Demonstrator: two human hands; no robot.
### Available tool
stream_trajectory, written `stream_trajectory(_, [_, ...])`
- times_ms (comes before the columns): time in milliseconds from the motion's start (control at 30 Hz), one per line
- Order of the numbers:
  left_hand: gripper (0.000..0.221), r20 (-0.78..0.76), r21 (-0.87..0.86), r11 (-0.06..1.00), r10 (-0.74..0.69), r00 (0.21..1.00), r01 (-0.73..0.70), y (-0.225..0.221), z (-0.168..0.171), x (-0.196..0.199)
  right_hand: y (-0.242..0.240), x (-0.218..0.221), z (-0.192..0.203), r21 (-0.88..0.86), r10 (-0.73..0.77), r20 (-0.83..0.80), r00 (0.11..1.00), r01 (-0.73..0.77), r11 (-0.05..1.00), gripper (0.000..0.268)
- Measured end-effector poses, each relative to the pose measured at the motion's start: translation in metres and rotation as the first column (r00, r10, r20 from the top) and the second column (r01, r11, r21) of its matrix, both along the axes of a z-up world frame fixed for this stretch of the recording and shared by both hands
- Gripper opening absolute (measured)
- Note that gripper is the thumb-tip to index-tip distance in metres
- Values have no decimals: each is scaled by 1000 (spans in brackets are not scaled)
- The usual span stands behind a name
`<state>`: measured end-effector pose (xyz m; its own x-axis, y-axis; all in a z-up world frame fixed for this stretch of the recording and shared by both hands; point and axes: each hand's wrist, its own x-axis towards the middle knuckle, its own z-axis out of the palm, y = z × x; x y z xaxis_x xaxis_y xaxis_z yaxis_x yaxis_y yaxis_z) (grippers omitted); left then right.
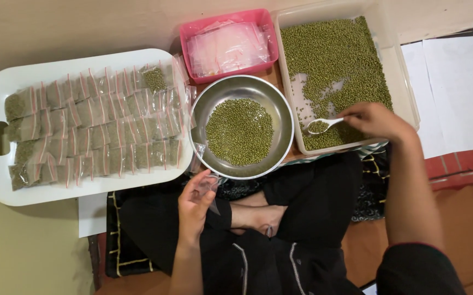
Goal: A person manually scoops green beans into small plastic bags using a spoon and organizes them on a tray.
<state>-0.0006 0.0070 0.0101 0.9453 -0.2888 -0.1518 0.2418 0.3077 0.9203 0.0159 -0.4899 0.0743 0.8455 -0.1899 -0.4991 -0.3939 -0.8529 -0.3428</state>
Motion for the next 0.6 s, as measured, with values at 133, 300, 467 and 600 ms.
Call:
stream_trajectory(133, [58, -2, 22, 1000, 2, 1000, -2, 0, 3, 2, 13, 9, 27, -28, 43, 74, 996, -41, 999, 30])
stream_trajectory(300, [60, 0, 48, 999, 2, 1000, -2, 5, -3, 0, 47, 32, 33, 20, 241, 221, 945, -252, 968, 27])
stream_trajectory(467, [61, -23, 50, 999, 22, 999, -21, 12, 0, -2, 104, 40, 30, -210, 492, 441, 750, -447, 870, 21])
stream_trajectory(600, [64, -41, 79, 996, 42, 998, -39, 15, 5, -2, 119, 36, 47, -341, 521, 585, 621, -395, 853, 19])
